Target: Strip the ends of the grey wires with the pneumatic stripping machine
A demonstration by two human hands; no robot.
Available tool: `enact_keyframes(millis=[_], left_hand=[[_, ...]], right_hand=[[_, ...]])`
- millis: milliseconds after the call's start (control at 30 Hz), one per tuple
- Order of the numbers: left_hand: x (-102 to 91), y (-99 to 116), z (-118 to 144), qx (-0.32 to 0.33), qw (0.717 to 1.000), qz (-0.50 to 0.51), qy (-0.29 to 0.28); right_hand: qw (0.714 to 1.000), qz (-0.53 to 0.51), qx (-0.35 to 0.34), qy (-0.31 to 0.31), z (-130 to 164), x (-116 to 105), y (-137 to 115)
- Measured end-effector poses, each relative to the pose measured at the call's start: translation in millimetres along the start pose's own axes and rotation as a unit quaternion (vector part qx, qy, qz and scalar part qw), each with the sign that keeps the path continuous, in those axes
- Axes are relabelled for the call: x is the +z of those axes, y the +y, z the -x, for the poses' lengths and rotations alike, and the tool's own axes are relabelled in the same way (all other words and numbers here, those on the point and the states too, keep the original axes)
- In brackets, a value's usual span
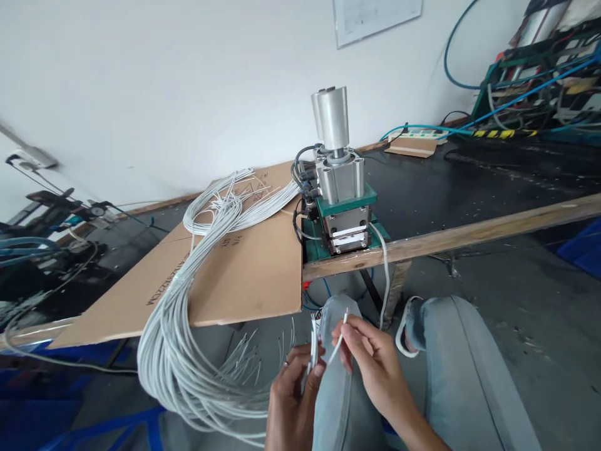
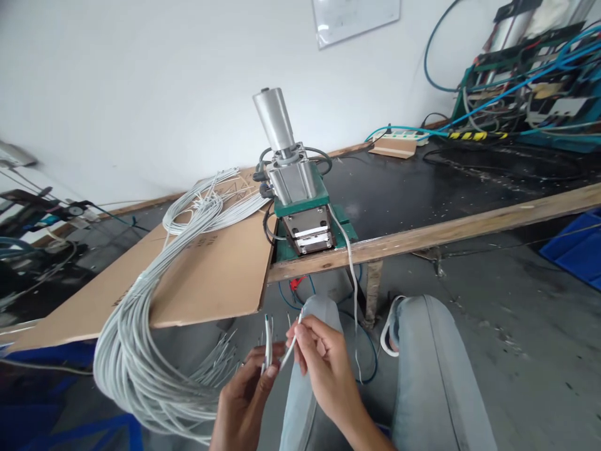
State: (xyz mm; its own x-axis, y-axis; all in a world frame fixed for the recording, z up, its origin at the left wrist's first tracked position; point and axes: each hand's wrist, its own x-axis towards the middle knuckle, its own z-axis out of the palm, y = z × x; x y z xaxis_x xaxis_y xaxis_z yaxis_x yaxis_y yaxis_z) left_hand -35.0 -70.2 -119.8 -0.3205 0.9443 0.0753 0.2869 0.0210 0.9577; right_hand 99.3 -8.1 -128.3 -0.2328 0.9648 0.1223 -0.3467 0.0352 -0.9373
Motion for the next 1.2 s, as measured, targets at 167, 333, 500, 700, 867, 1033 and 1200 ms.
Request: enact_keyframes(millis=[167, 333, 500, 700, 867, 1033, 1200], left_hand=[[-6.8, 10.1, 5.2, -0.004, 0.997, -0.038, 0.066], [-3.8, 25.1, 7.8, -0.087, 0.995, 0.030, 0.023], [-6.1, 30.0, 2.6, -0.110, 0.989, 0.092, -0.027], [-15.7, 20.8, -2.1, -0.094, 0.987, 0.088, -0.093], [-15.9, 16.2, -1.3, -0.067, 0.995, 0.013, -0.066], [-14.5, 22.4, -2.9, -0.038, 0.989, -0.125, -0.076], [-27.7, 29.5, -13.3, -0.016, 0.970, -0.175, -0.168]], right_hand=[[0.988, -0.051, 0.101, -0.107, 12.0, -2.2, 2.1], [0.974, 0.009, 0.126, -0.190, 22.7, -2.4, -4.5], [0.970, 0.011, 0.124, -0.207, 24.8, 2.1, -1.4], [0.967, 0.005, 0.136, -0.214, 23.3, 2.0, -0.3], [0.974, 0.141, 0.035, -0.173, 24.2, 1.8, -3.6], [0.932, 0.308, -0.096, -0.164, 27.4, -2.4, -3.6], [0.881, 0.411, -0.134, -0.192, 30.7, -6.4, -3.0]])
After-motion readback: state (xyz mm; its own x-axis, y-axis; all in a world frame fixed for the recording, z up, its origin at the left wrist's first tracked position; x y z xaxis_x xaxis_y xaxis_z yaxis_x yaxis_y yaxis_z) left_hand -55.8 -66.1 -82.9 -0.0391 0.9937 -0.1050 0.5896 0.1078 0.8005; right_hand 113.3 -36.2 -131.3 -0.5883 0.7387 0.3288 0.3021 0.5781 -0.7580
